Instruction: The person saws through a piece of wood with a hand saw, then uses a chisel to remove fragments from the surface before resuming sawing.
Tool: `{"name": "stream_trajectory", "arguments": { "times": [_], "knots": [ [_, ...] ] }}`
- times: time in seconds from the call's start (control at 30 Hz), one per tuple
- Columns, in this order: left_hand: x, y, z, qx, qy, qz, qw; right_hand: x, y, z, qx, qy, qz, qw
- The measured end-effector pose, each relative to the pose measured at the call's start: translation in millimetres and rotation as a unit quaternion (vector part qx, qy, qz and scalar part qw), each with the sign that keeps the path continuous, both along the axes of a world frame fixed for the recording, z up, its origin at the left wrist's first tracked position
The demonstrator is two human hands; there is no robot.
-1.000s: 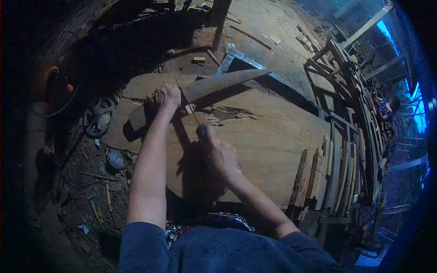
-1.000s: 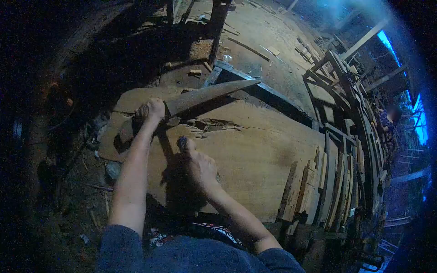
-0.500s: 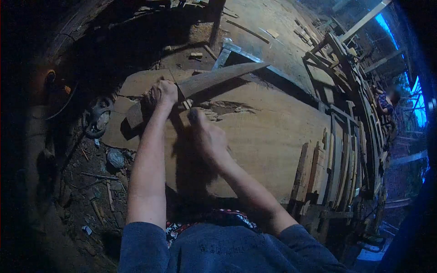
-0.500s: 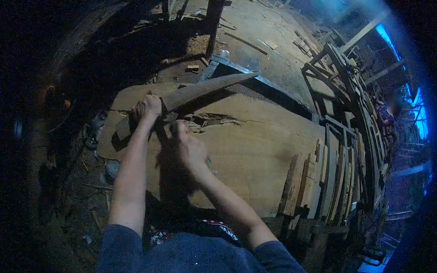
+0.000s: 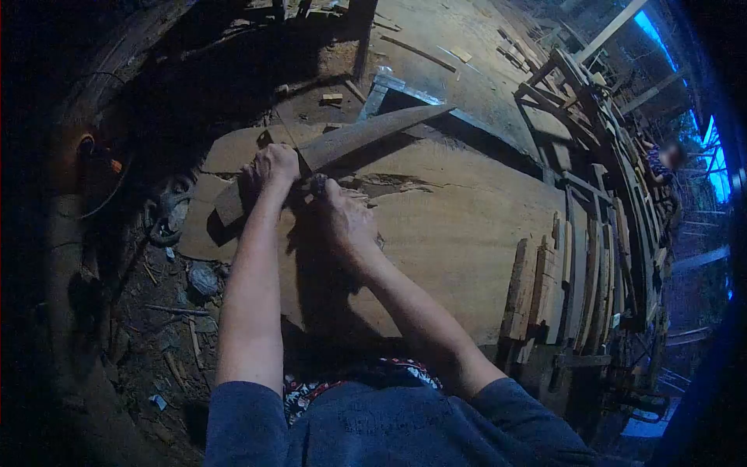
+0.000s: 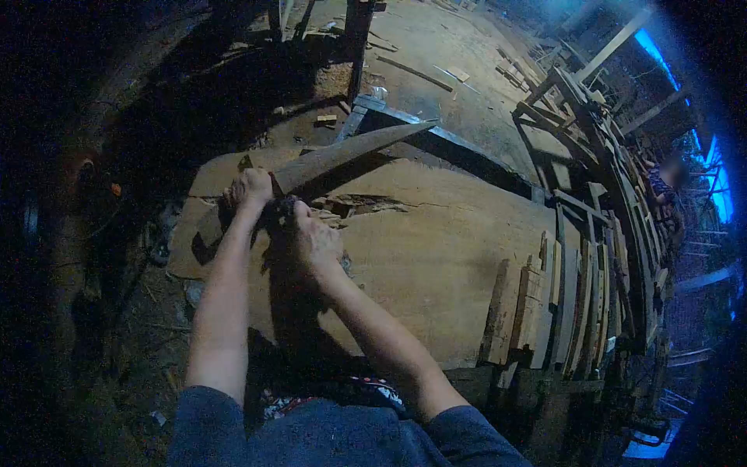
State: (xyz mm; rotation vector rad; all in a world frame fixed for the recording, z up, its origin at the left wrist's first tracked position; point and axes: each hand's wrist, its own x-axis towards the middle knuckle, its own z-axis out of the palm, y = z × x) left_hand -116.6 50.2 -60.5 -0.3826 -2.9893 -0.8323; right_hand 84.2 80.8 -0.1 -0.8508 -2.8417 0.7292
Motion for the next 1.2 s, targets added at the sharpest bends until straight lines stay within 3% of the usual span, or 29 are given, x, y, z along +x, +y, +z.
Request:
{"name": "stream_trajectory", "arguments": {
  "times": [0.13,0.23,0.33,0.43,0.57,0.63,0.77,0.83,0.87,0.93,0.97,1.03,1.07,1.13,1.2],
  "knots": [
    [-5,1,-15,0.053,0.038,-0.011,0.998,38,-7,0,0.059,-0.009,0.011,0.998],
    [24,-5,33,0.034,-0.014,0.006,0.999,56,-10,10,0.024,-0.082,0.018,0.996],
    [-6,7,-16,0.021,-0.019,0.017,0.999,10,0,-14,0.047,-0.049,0.006,0.998],
    [25,-5,41,-0.042,0.002,0.007,0.999,-4,3,-17,0.033,0.007,0.008,0.999],
    [21,-3,36,-0.032,0.014,0.03,0.999,46,-8,2,0.04,0.012,0.016,0.999],
    [33,-9,53,0.0,-0.009,-0.024,1.0,56,-9,8,0.002,-0.099,0.013,0.995],
    [-18,9,-38,0.021,-0.032,0.008,0.999,7,0,2,-0.011,-0.026,0.008,1.0],
    [-39,3,-69,0.029,0.083,-0.032,0.996,0,1,11,0.006,-0.037,0.022,0.999],
    [-33,5,-59,0.032,0.084,-0.036,0.995,9,-1,7,0.009,-0.036,0.018,0.999],
    [-15,11,-30,0.019,-0.042,0.039,0.998,35,-3,-7,0.059,0.078,0.035,0.995],
    [-16,14,-32,0.024,-0.044,0.035,0.998,39,-3,2,0.064,0.076,0.032,0.995],
    [-16,8,-45,0.045,0.102,0.019,0.994,47,-9,24,-0.004,-0.085,0.0,0.996],
    [9,2,-1,0.046,0.033,0.01,0.998,40,-8,12,-0.009,-0.089,0.002,0.996],
    [-1,-1,-16,0.018,0.034,0.002,0.999,11,-1,-15,0.005,0.02,-0.012,1.0],
    [-21,2,-37,-0.005,0.042,-0.005,0.999,1,2,-10,0.001,0.023,0.003,1.0]
  ]
}}
